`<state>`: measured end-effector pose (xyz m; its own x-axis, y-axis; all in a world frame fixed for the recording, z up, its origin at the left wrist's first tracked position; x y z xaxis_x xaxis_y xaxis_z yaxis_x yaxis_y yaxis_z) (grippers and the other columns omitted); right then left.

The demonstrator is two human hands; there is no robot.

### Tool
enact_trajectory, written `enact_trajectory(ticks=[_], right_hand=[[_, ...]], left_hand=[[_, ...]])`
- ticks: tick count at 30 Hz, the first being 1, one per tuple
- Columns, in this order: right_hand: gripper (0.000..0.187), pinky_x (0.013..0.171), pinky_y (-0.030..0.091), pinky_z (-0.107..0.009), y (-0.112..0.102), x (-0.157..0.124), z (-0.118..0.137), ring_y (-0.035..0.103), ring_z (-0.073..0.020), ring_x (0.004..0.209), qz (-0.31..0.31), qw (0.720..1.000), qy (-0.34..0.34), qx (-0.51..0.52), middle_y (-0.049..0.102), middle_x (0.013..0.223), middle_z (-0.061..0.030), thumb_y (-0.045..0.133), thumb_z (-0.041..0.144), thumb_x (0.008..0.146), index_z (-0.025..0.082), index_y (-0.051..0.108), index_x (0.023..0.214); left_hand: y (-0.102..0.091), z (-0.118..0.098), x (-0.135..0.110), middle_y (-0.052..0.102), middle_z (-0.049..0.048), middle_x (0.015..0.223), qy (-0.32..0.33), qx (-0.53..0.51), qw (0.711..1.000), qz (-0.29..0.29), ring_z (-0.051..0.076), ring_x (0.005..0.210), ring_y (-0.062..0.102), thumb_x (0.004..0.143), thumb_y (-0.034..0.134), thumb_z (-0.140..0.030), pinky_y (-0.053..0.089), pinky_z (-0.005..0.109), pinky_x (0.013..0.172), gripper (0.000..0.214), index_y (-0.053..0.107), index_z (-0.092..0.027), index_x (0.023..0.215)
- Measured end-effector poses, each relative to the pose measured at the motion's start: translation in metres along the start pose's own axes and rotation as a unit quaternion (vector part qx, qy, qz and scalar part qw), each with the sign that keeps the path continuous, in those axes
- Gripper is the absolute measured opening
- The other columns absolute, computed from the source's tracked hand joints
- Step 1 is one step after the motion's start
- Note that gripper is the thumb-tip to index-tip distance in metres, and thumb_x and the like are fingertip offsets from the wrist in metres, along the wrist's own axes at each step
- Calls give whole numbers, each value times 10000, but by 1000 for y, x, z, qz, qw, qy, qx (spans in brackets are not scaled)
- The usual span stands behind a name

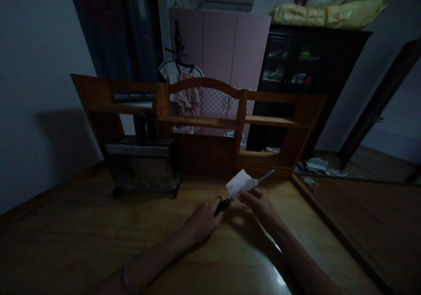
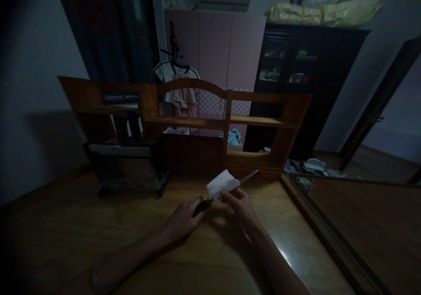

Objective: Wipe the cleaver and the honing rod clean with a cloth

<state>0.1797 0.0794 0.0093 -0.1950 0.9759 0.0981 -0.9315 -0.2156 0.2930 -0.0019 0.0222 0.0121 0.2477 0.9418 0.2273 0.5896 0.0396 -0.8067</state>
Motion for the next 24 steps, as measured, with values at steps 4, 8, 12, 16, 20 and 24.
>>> enact_trajectory(ticks=[4,8,12,16,20,24], right_hand=[[282,821,480,-317,5,0,1,638,-198,868,35,999,-4,30,698,939,-57,773,274,647,195,697,907],[301,893,468,-351,7,1,1,632,-225,952,39,998,-3,51,693,1002,-63,772,317,644,202,705,915],[316,896,471,-356,3,3,-2,650,-209,903,24,999,4,47,700,976,-61,769,362,665,195,708,927],[299,880,474,-329,-1,5,-6,657,-175,837,23,999,15,47,704,936,-48,777,366,666,198,708,904],[261,848,483,-307,-3,6,-7,651,-152,802,20,999,12,45,696,904,-37,769,346,685,191,698,883],[293,794,501,-308,-1,4,-7,662,-158,773,13,998,19,56,697,896,-30,774,324,684,212,662,930]], left_hand=[[1,4,2,673,59,893,-3,-7,1000,-12,212,823,639,880,456,-294,421,261,683,250,551,-230,1102],[-1,5,3,670,58,996,-6,-14,999,-31,212,895,631,858,474,-237,430,270,754,332,528,-239,1186],[-3,1,2,676,66,975,-13,-23,999,-23,215,879,635,876,464,-283,434,269,739,303,547,-234,1163],[-4,-1,1,677,75,950,-26,-19,999,-16,216,879,635,898,438,-345,432,266,735,284,566,-222,1120],[-1,2,1,677,67,903,-26,-7,1000,-11,214,840,641,895,446,-361,421,258,698,267,566,-221,1088],[0,3,1,678,61,886,-3,0,1000,-19,216,817,644,897,444,-373,406,259,669,248,559,-234,1067]])
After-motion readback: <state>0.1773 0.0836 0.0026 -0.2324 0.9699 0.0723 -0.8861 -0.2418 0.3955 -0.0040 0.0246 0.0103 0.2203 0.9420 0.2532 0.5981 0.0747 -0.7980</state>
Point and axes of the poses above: each hand's wrist, its own x-axis towards the middle knuckle, its own y-axis out of the palm, z = x × y, the point moved 5 cm from there along x, towards the middle knuckle
